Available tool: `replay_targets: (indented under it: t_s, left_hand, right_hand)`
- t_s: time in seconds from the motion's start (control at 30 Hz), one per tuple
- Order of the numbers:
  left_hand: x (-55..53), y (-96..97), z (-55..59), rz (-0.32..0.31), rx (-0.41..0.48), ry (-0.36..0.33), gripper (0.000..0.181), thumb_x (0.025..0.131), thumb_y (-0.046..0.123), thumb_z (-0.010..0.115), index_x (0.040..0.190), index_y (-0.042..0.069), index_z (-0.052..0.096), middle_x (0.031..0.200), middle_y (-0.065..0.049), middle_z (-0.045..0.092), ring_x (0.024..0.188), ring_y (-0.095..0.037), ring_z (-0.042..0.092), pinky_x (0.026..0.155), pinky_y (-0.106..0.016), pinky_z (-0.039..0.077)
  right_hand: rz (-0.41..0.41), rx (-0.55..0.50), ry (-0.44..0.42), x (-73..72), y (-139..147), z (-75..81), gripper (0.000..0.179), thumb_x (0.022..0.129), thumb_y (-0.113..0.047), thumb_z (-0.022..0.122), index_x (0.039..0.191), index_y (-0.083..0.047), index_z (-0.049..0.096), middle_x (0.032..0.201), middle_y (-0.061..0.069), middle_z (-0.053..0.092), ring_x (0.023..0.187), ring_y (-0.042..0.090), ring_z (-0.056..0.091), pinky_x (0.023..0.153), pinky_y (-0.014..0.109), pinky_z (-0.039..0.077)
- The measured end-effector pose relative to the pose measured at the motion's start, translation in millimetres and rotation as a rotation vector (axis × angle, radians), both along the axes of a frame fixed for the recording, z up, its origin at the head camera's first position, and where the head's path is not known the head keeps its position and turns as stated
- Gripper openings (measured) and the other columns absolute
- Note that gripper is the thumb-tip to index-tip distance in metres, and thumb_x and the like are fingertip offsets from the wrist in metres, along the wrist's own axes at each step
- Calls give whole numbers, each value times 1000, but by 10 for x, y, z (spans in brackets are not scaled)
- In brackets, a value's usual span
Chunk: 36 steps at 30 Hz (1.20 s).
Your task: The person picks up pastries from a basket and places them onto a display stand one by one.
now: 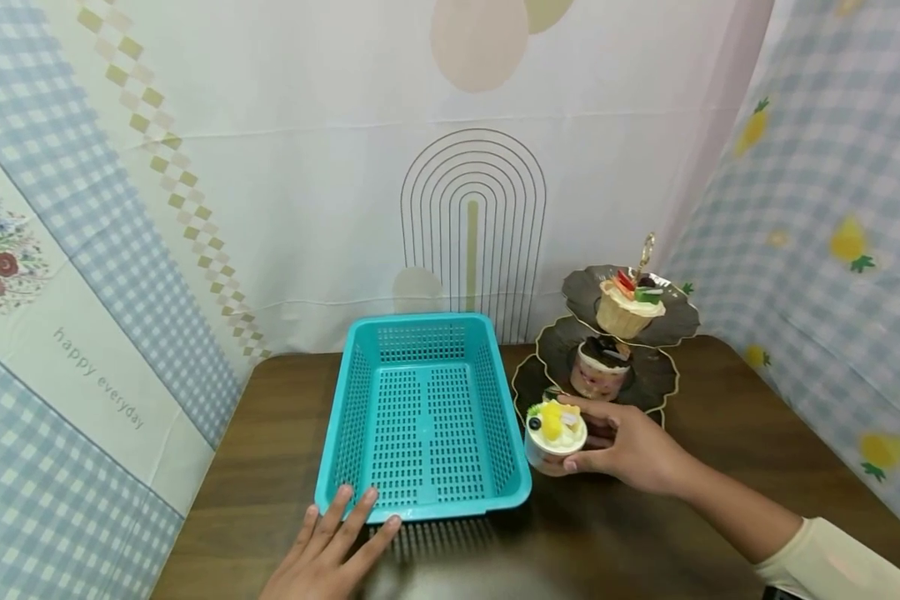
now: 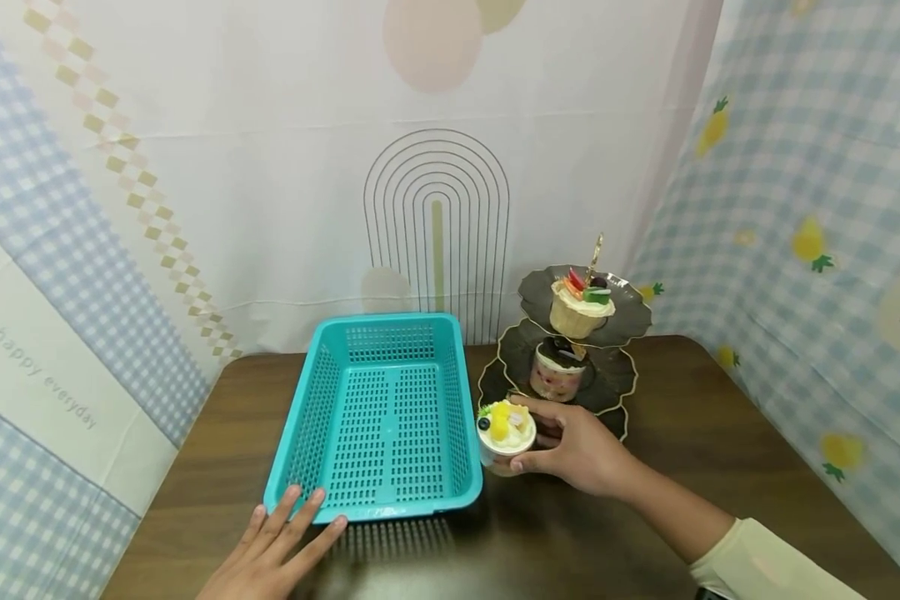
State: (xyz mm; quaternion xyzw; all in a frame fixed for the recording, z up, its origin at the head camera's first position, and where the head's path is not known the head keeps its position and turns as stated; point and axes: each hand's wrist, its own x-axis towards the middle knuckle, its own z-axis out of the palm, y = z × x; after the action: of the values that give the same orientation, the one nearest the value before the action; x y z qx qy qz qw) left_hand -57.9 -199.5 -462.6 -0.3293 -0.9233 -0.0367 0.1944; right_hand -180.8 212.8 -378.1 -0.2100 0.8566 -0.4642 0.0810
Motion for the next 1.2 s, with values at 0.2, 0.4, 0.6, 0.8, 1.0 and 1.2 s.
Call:
replay_targets:
  t_s: [0.2,0.4,0.6,0.8,1.0,1.2]
  left_hand:
    - [0,-21,7,3,17,-1,89,80,75,44,149,21,30,154,-12,19,139,-36,14,111,-40,-8]
    - [-8,-16,2,4,10,11,89,80,77,41,149,21,30,153,-13,20,139,-36,13,111,-42,-9]
    - [-5,-6,-4,-1,41,21,88,81,76,40,148,21,32,152,-14,23,139,-37,15,111,-42,-7]
    - [-5,11,-12,2,52,33,88,81,77,39,148,21,33,152,-13,23,138,-37,17,112,-42,-6]
    - [-10,7,-3,0,23,16,89,80,77,41,149,22,31,153,-13,21,139,-36,14,111,-42,-7]
    - [-17,-1,8,0,-18,1,91,79,78,40,150,22,27,154,-13,19,140,-36,12,111,-42,-9]
  right_hand:
    - [13,-30,-13,52,125,-89,80,71,-29,82,139,-9,46,135,13,50,116,23,54,82,26,51]
    - [-4,-21,-6,69,231,-224,84,69,-30,83,140,-7,45,140,13,44,115,18,54,82,26,50]
    - [-58,4,-5,53,342,-393,82,69,-32,83,139,-9,46,135,14,49,113,18,55,83,25,50]
    - [-143,11,0,20,478,-543,81,70,-33,82,137,-5,46,128,16,54,110,23,58,82,26,51]
    - [-241,67,76,-39,600,-613,74,71,-35,82,126,5,53,115,18,61,99,22,63,75,23,52]
    - [-302,176,138,-118,686,-651,69,71,-41,81,117,4,59,108,15,65,94,18,63,70,22,51]
